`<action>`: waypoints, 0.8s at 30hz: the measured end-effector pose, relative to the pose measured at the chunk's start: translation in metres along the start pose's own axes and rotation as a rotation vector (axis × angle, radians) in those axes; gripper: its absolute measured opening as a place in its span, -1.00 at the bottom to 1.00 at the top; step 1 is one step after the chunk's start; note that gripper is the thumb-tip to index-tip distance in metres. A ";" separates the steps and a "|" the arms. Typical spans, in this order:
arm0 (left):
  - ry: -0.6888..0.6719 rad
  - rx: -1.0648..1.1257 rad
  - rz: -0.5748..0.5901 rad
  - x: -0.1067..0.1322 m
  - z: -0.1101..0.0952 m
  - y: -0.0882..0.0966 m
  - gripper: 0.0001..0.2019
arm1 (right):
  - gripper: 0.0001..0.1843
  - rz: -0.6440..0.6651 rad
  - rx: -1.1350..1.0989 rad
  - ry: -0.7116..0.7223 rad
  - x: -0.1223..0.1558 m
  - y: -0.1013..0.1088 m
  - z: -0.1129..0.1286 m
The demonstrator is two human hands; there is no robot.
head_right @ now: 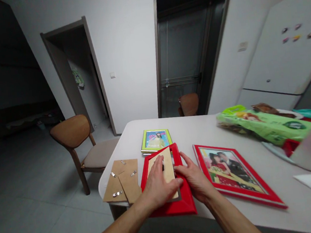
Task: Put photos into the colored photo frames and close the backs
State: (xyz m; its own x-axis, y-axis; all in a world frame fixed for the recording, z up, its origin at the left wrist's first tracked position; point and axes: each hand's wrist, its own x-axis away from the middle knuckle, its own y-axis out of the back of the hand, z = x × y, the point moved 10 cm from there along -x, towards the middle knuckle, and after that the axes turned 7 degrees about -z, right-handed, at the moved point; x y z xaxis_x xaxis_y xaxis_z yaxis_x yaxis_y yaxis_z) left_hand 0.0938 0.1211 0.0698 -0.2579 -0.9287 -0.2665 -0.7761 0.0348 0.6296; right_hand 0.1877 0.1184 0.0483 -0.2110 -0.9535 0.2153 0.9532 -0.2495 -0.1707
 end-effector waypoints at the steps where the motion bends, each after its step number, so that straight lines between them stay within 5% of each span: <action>1: 0.022 0.038 -0.016 -0.004 -0.002 0.000 -0.21 | -0.16 0.003 0.022 0.014 -0.001 -0.001 0.001; 6: 0.078 0.262 -0.120 -0.016 0.009 0.039 -0.31 | -0.15 -0.030 0.189 0.088 -0.013 0.012 -0.002; 10: 0.192 0.383 -0.253 -0.013 0.057 0.093 -0.38 | -0.27 -0.131 0.542 0.147 -0.027 0.038 -0.012; 12: 0.270 0.389 -0.270 -0.008 0.090 0.105 -0.37 | -0.37 -0.214 0.818 0.214 -0.033 0.051 -0.012; 18: 0.369 0.244 -0.278 0.010 0.162 0.098 -0.39 | -0.47 -0.273 1.327 0.399 -0.044 0.051 -0.016; 24: 0.220 -0.003 -0.252 0.016 0.152 0.093 -0.43 | -0.55 -0.216 1.418 0.537 -0.045 0.039 -0.019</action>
State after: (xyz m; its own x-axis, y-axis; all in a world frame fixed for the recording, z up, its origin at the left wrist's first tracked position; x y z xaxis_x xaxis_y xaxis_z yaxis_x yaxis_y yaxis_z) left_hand -0.0701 0.1660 0.0129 0.0728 -0.9655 -0.2501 -0.7980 -0.2068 0.5661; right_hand 0.2302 0.1482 0.0133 -0.1223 -0.9457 -0.3013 0.2445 -0.3229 0.9143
